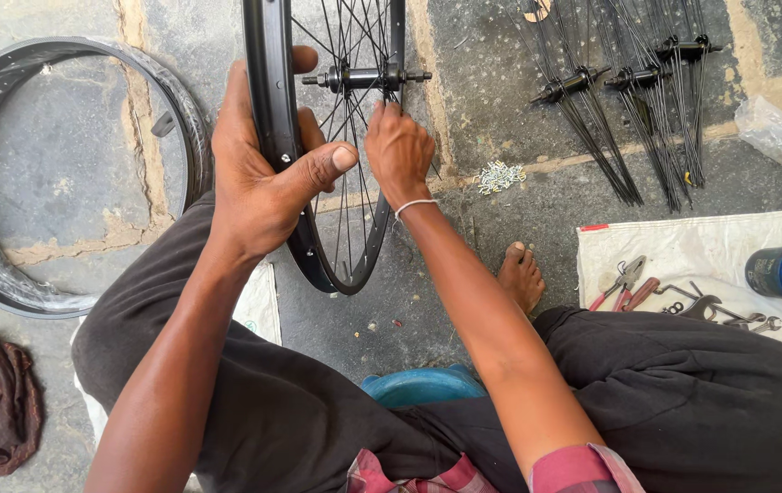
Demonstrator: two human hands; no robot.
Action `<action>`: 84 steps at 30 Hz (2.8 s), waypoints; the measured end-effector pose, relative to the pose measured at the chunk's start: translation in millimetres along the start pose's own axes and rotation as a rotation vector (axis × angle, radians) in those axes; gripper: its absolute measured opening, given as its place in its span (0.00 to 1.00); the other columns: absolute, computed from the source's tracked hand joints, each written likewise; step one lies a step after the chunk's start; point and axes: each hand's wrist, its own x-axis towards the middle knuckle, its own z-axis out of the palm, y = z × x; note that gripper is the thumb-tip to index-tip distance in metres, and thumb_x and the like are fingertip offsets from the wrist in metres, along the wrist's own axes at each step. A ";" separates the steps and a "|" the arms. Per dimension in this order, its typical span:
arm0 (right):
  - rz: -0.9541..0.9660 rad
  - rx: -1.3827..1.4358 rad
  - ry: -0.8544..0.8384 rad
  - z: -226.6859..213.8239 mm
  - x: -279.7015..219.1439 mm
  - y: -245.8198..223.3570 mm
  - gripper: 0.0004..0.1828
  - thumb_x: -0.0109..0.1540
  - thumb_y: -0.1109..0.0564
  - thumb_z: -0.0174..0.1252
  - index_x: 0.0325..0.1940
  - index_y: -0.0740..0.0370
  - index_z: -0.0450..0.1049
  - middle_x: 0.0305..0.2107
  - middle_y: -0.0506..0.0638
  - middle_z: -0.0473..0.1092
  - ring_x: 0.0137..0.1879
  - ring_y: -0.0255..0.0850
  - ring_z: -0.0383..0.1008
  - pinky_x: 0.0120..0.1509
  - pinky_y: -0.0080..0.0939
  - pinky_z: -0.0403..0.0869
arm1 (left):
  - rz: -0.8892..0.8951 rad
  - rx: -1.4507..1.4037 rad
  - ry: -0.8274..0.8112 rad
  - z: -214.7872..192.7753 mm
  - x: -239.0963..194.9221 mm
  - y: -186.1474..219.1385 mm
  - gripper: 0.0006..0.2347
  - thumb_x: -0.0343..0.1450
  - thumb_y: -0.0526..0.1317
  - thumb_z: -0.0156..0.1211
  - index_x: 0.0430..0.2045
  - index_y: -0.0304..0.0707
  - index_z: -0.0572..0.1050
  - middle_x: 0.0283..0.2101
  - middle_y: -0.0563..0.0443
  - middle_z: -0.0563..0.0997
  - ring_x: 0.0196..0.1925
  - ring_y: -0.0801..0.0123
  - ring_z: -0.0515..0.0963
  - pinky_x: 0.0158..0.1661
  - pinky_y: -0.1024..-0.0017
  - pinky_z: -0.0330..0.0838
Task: The person is lacing a bicycle wheel by inserting spokes into the rim and hub. They use a green screwdriver to tighten the spoke nipples and adjust the tension of the spokes. The person works on the wheel while sitting on the ground.
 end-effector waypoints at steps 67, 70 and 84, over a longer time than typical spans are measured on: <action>-0.470 0.438 -0.590 -351.9 22.4 -130.4 0.17 0.60 0.69 0.62 0.54 0.68 0.74 0.39 0.47 0.74 0.46 0.32 0.75 0.53 0.33 0.76 | -0.009 -0.062 0.171 58.6 8.3 13.8 0.22 0.65 0.42 0.71 0.44 0.29 0.65 0.27 0.41 0.75 0.28 0.62 0.76 0.31 0.60 0.68; -0.458 0.440 -0.588 -348.5 23.5 -127.5 0.17 0.60 0.68 0.63 0.54 0.67 0.74 0.38 0.47 0.75 0.45 0.32 0.75 0.52 0.32 0.75 | -0.083 -0.066 0.135 57.2 8.3 16.3 0.21 0.65 0.42 0.70 0.43 0.30 0.65 0.25 0.41 0.75 0.27 0.60 0.77 0.31 0.59 0.68; -0.474 0.354 -0.495 -345.2 15.8 -138.0 0.25 0.59 0.68 0.61 0.60 0.67 0.69 0.36 0.48 0.74 0.37 0.29 0.70 0.45 0.30 0.72 | -0.064 -0.098 0.138 57.7 9.9 13.5 0.21 0.65 0.41 0.69 0.44 0.29 0.64 0.25 0.40 0.76 0.27 0.60 0.80 0.29 0.60 0.70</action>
